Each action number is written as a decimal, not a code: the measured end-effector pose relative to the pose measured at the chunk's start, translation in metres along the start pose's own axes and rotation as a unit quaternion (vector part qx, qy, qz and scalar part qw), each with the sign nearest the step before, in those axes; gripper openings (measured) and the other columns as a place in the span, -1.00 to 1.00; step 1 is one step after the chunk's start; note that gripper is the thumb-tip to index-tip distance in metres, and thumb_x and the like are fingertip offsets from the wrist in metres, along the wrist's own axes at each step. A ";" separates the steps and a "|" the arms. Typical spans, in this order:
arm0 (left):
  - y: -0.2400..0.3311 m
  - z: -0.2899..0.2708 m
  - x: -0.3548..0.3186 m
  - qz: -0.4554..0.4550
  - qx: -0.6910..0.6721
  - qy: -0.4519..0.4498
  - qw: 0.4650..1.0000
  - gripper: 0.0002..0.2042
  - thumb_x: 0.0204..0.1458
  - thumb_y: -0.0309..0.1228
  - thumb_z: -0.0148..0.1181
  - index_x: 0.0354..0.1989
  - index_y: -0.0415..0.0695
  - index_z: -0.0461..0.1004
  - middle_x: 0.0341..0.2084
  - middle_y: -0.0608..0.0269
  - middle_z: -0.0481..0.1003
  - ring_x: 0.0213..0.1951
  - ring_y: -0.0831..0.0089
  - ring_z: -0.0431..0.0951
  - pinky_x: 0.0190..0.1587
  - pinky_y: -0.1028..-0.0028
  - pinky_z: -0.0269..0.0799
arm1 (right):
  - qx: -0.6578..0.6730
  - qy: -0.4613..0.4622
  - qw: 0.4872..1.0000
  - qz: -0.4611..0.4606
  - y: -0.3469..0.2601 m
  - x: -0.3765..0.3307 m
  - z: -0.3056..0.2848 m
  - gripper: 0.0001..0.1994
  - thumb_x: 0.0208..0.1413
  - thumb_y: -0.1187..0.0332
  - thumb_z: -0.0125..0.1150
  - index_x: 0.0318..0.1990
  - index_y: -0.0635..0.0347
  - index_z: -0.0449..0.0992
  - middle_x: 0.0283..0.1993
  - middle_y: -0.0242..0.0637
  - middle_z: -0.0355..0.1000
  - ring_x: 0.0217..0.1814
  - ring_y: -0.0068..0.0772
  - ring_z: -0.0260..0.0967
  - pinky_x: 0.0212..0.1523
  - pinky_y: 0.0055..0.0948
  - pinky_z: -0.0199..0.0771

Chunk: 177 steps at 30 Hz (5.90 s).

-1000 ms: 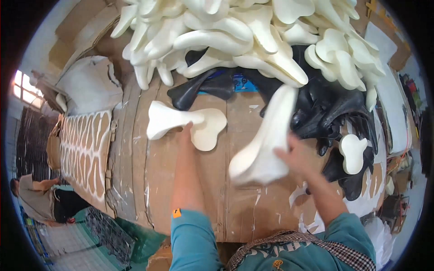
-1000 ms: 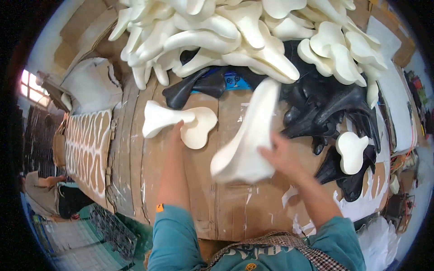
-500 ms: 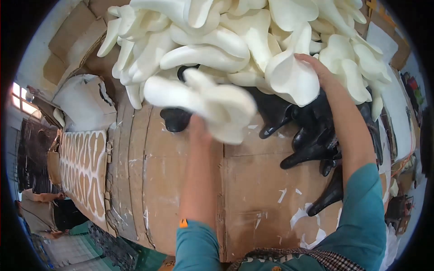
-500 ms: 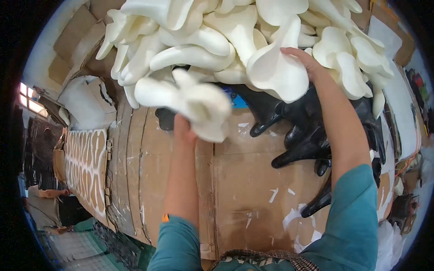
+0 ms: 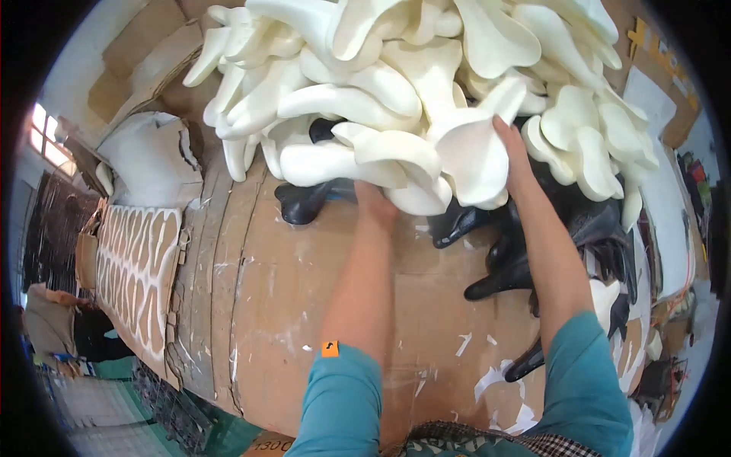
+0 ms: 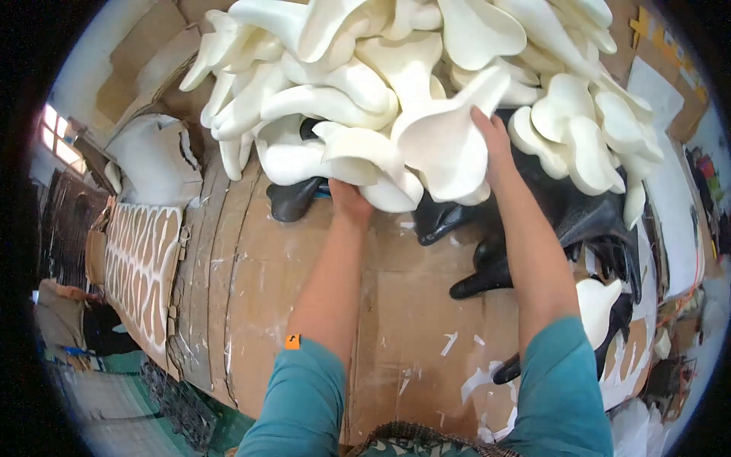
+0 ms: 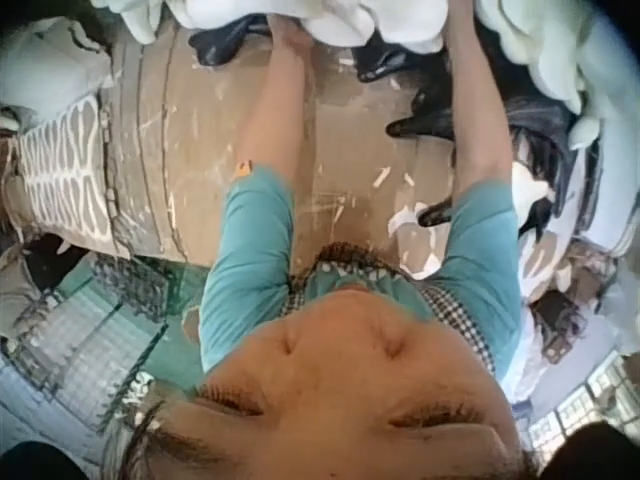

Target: Sorting and placing white foam seat padding or similar components into a cardboard bin.

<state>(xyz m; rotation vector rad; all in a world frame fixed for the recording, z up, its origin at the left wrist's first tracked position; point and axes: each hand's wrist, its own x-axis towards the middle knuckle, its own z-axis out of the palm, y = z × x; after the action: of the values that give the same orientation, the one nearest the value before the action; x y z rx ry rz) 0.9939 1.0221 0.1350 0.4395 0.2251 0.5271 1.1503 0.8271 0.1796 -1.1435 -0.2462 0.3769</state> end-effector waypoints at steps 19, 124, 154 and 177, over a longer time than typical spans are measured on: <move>0.034 -0.014 -0.102 0.104 0.260 0.025 0.960 -0.63 0.04 -0.38 -0.07 0.03 -0.26 0.22 -0.11 0.08 0.35 -0.05 0.32 0.36 -0.06 0.37 0.34 | -0.110 -0.053 0.990 0.069 -0.027 -0.130 0.009 -0.47 -0.09 0.19 0.22 -0.06 0.46 0.32 -0.14 -0.07 0.39 -0.14 -0.34 0.36 -0.09 -0.40 0.32; -0.214 0.243 -0.094 0.022 0.307 0.087 0.947 -0.57 -0.13 -0.59 0.13 -0.01 -0.27 0.25 -0.13 0.09 0.38 -0.14 0.26 0.43 -0.08 0.35 0.37 | -0.288 0.115 0.942 -0.126 -0.256 -0.074 -0.339 -0.45 -0.23 0.54 0.23 0.04 0.29 0.28 -0.09 -0.23 0.39 -0.07 -0.43 0.33 -0.01 -0.48 0.29; 0.161 0.043 -0.974 0.338 0.360 0.576 0.652 -0.51 -0.10 -0.34 0.12 0.03 -0.28 0.24 -0.07 0.02 0.34 -0.08 0.16 0.39 -0.07 0.25 0.35 | -0.142 -0.697 0.687 -0.149 -0.062 -0.686 0.194 -0.42 -0.15 0.40 0.13 0.12 0.20 0.17 0.07 0.00 0.21 0.13 -0.07 0.18 0.08 -0.27 0.22; -0.083 0.058 -0.438 -0.098 0.574 0.071 0.810 -0.62 -0.07 -0.34 0.15 -0.05 -0.21 0.34 -0.26 0.24 0.43 -0.25 0.50 0.43 -0.25 0.52 0.32 | -0.525 0.425 0.720 -0.158 -0.190 -0.461 -0.521 -0.57 -0.18 0.38 0.15 -0.06 0.30 0.37 -0.06 -0.05 0.35 -0.05 -0.18 0.33 0.01 -0.34 0.27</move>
<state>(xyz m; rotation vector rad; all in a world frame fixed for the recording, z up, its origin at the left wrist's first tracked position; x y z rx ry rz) 0.6791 0.7058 0.1900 1.5477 0.7371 0.1581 0.9590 0.1323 0.1468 -2.2233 0.2208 -0.7421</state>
